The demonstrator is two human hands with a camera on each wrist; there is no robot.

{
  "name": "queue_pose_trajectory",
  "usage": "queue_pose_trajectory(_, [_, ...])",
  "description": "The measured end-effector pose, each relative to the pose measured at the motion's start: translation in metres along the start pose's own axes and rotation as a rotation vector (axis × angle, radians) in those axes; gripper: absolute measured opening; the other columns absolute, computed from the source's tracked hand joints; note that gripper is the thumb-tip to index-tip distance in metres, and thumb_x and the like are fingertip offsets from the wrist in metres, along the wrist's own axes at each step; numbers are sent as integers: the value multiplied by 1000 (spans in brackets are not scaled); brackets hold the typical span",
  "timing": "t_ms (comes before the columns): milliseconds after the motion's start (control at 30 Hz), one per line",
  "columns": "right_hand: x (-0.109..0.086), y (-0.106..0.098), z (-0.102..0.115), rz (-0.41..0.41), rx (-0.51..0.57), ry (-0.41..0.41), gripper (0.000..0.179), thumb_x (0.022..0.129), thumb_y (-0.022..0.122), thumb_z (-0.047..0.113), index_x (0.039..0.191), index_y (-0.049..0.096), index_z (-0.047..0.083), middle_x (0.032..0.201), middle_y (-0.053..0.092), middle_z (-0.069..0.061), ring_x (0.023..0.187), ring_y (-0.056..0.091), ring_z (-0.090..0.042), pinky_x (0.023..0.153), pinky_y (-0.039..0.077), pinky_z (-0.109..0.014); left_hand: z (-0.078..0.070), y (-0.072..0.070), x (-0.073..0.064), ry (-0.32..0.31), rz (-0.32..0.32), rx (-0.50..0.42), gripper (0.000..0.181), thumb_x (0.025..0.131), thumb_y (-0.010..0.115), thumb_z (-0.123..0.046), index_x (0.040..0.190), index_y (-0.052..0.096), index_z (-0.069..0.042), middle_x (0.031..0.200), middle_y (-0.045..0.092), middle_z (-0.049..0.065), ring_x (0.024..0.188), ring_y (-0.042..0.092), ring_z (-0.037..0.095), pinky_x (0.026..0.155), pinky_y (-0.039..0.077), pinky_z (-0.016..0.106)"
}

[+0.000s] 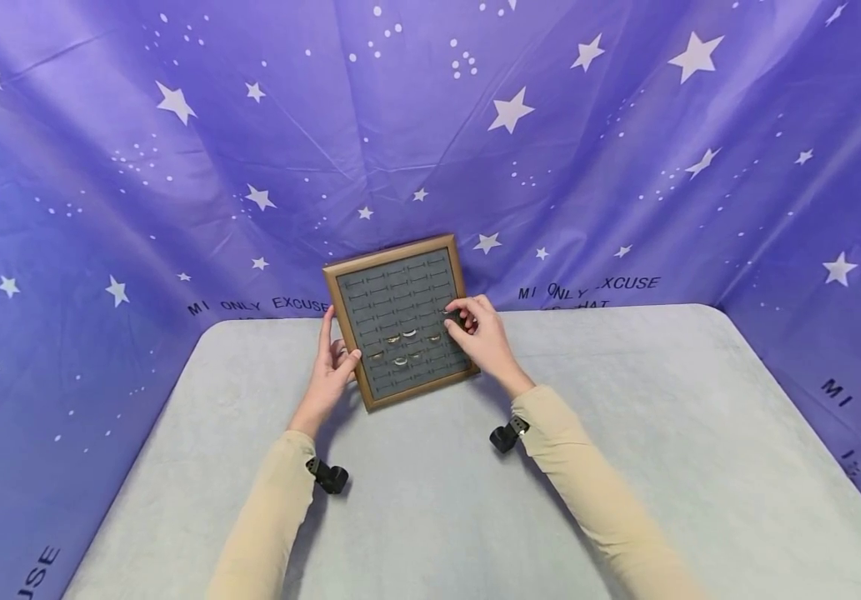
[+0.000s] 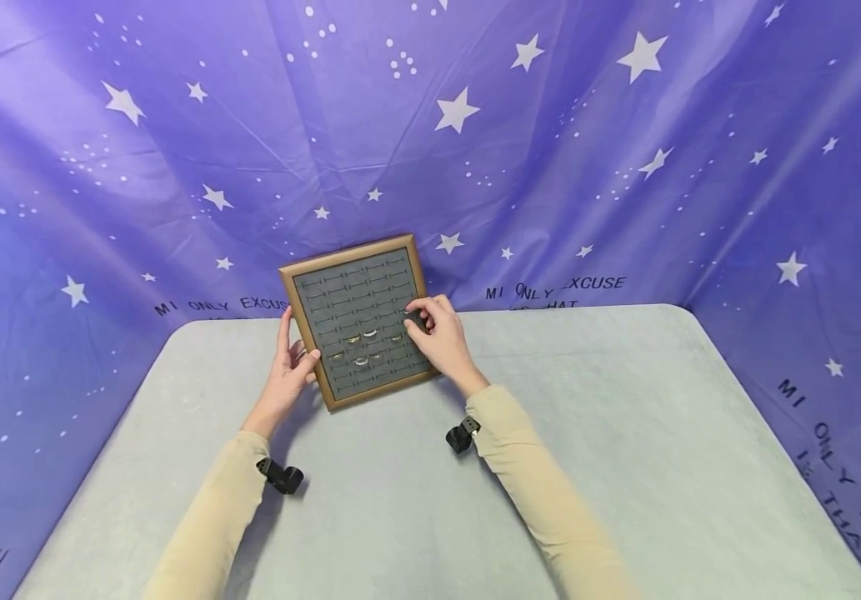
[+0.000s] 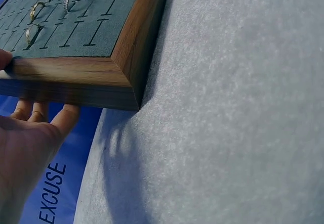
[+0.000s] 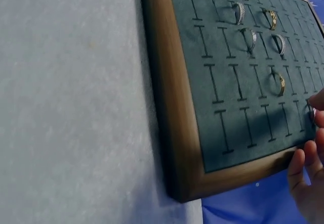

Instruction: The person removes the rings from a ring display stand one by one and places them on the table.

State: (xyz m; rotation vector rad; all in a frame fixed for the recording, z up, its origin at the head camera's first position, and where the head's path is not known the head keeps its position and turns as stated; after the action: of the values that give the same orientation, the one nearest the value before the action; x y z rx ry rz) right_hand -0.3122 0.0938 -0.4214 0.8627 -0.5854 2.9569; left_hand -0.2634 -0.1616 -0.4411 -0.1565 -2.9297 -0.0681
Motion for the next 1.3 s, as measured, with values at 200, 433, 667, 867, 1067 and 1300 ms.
queue_pose_trajectory(200, [5,5,6,-47,-126,14,10,82,72,5,90,66,6,80,42,-6,68,42,-19,62,35,-29,-1,-1,-1,-6,4,-1,82,97,47,8,156,0,-24,102,53,10,65,39,9,52,38,23])
queue_pose_trajectory(433, [7,5,6,-79,-134,29,9,81,71,5,84,64,8,77,40,-6,68,40,-18,61,33,-28,13,-4,5,14,11,-2,82,97,46,8,157,1,-27,96,49,11,62,36,8,51,34,25])
queue_pose_trajectory(667, [4,3,6,-66,-5,49,9,80,70,1,82,63,6,79,39,-6,66,39,-16,58,32,-24,21,-7,7,31,5,22,82,98,49,3,156,1,-30,97,50,9,64,35,9,50,34,25])
queue_pose_trajectory(867, [-2,-1,17,-44,100,95,7,82,66,-3,83,60,0,82,42,-11,66,40,-12,57,32,-17,20,-7,7,13,18,9,82,98,47,6,157,0,-26,100,52,9,65,37,9,51,36,26])
queue_pose_trajectory(1067, [-10,-9,44,-16,192,103,5,85,62,-10,86,57,-12,90,45,-32,73,47,-29,61,36,-21,19,-7,4,20,30,10,82,98,50,3,157,1,-29,108,53,13,74,46,11,57,43,25])
queue_pose_trajectory(1300, [-16,-10,41,-2,223,126,6,87,60,-10,90,55,-12,95,49,-34,79,51,-34,65,39,-27,24,-10,4,37,38,27,83,98,53,-2,155,4,-38,126,50,23,99,57,16,74,51,23])
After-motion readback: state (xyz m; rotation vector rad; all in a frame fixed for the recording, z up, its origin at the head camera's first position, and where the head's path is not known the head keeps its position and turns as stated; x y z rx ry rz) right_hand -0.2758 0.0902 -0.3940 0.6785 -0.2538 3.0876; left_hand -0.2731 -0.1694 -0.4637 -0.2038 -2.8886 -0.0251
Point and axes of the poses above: each hand's wrist, its own x-axis towards the middle knuckle, its own y-axis out of the palm, z = x × y, the point moved 5 cm from there along x, towards the middle knuckle
